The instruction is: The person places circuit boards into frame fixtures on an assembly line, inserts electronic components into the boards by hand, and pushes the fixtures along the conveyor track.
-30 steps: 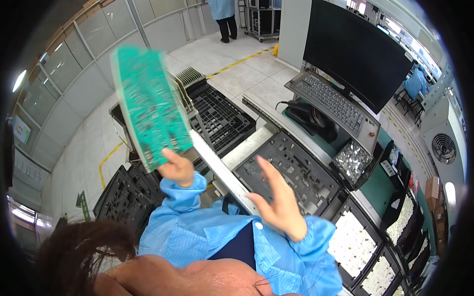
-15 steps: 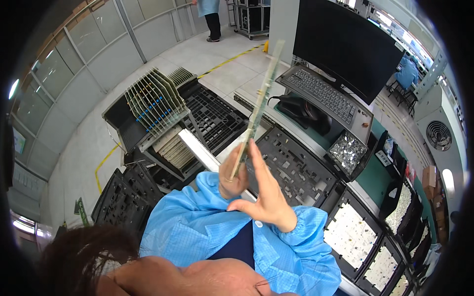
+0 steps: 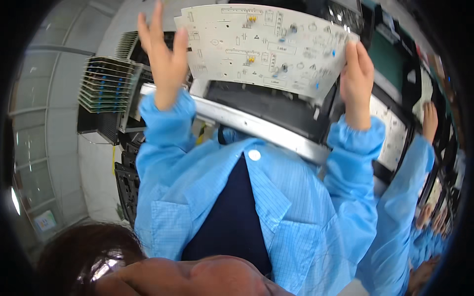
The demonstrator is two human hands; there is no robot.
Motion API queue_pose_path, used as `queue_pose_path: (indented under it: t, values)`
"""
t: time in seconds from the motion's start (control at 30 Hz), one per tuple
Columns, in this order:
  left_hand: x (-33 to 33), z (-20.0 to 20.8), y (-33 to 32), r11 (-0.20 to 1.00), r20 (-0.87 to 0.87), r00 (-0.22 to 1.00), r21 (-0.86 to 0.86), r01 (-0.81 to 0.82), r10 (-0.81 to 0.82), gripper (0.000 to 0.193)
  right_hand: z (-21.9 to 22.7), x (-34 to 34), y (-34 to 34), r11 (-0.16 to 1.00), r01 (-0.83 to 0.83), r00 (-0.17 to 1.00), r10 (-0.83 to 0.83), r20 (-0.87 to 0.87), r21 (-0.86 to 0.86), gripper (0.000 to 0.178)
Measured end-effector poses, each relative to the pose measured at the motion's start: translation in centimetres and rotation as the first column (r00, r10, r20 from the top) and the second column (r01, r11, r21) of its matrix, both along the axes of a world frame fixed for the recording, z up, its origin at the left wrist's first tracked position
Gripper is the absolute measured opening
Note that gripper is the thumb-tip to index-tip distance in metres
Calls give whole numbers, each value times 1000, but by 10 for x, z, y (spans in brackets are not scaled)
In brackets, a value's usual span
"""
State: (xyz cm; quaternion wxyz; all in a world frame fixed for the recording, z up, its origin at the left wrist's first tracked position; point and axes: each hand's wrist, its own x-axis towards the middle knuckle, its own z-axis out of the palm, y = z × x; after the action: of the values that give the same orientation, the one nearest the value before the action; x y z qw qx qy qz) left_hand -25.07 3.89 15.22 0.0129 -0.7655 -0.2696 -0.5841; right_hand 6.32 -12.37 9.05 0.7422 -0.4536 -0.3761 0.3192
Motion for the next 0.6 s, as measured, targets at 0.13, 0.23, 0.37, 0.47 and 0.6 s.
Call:
queue_pose_path:
  t: [0.13,0.23,0.37,0.47,0.6]
  values:
    - [30,-62,78,257,371,594,-650,715,-714,56,-47,32,-5,996,-54,991,44,-130,-75,31]
    - [55,-76,84,233,161,724,-881,412,-671,42,-68,31,-9,984,81,995,-71,63,-160,36]
    - [65,-106,97,220,183,712,-874,433,-678,26,-67,19,-16,970,78,996,-85,-21,-232,27]
    - [73,-118,91,272,100,734,-888,369,-671,23,-64,23,-27,889,219,961,-124,248,-403,27]
    - [77,-135,93,287,126,718,-859,424,-685,24,-90,47,-29,918,229,889,-62,453,-325,31]
